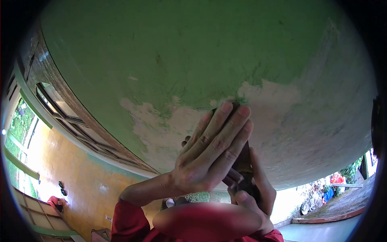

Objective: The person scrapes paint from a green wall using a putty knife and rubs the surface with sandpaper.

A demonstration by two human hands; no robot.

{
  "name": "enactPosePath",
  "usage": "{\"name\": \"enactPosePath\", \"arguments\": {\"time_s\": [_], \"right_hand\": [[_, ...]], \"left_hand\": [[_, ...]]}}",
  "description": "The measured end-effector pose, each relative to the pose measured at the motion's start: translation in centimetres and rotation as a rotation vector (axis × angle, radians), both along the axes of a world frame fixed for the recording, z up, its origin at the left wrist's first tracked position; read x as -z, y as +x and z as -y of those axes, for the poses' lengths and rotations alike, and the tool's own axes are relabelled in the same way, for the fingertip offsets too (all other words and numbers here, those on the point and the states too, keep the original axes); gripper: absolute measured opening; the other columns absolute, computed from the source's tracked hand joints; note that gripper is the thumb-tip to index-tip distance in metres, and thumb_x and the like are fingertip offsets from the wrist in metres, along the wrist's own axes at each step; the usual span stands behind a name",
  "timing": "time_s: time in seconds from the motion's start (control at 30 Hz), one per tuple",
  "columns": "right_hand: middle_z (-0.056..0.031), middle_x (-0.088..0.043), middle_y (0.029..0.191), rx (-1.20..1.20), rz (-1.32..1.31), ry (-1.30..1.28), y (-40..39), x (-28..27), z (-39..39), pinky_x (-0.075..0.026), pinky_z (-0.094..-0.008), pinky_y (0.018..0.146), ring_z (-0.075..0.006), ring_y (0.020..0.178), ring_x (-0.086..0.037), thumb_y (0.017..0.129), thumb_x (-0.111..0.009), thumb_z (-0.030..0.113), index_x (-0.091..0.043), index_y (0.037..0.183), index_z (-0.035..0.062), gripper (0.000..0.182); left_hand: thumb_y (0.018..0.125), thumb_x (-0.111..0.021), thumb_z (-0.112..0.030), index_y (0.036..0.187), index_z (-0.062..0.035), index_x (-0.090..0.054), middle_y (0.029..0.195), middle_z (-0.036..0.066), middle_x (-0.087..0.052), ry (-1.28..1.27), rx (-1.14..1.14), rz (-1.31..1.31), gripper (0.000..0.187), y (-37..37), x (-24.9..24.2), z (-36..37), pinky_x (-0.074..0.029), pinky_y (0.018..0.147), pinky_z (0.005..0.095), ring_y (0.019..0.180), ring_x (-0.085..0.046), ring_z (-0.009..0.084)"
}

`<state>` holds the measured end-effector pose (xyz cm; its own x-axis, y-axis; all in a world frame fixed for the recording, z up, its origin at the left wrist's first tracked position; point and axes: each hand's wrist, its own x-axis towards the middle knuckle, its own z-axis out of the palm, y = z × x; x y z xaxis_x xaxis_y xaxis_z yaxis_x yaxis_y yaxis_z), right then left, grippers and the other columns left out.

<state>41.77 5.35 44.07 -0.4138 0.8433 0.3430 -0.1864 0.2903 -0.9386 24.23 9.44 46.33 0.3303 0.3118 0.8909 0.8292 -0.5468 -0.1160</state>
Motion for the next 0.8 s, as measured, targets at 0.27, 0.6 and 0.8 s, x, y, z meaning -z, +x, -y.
{"name": "enactPosePath", "arguments": {"time_s": [0.27, 0.6, 0.8], "right_hand": [[-0.0281, -0.054, 0.131, 0.017, -0.019, -0.118, -0.8, -1.6, -0.2, -0.034, -0.0177, 0.046, -0.0028, 0.048, -0.043, 0.087, -0.058, 0.025, -0.025, 0.149, -0.0079, 0.078], [-0.0278, -0.059, 0.122, 0.072, -0.037, -0.025, -1.0, -0.6, 0.1, -0.031, -0.0189, 0.044, -0.0024, 0.047, -0.040, 0.089, -0.057, 0.025, -0.023, 0.149, -0.0091, 0.077], [-0.0141, -0.064, 0.103, -0.038, 0.012, 0.030, -0.8, -1.6, -1.0, -0.040, -0.0251, 0.056, -0.0099, 0.062, -0.052, 0.087, -0.046, 0.000, -0.019, 0.151, -0.0074, 0.070]], "left_hand": [[0.085, -0.060, -0.009, 0.125, 0.0012, -0.063, 0.138, 0.016, -0.056, -0.040, 0.002, 0.049, 0.041, -0.1, -1.2, 0.4, -0.041, 0.108, 0.0440, 0.131, -0.050, 0.0330], [0.084, -0.057, -0.007, 0.126, 0.0039, -0.061, 0.139, 0.018, -0.054, 0.019, 0.009, 0.014, 0.043, -0.1, -0.3, -0.2, -0.041, 0.108, 0.0450, 0.131, -0.050, 0.0352], [0.084, -0.057, -0.007, 0.130, 0.0006, -0.059, 0.144, 0.015, -0.050, -0.031, 0.022, 0.051, 0.047, -0.7, -0.9, -0.2, -0.039, 0.111, 0.0435, 0.135, -0.046, 0.0316]]}}
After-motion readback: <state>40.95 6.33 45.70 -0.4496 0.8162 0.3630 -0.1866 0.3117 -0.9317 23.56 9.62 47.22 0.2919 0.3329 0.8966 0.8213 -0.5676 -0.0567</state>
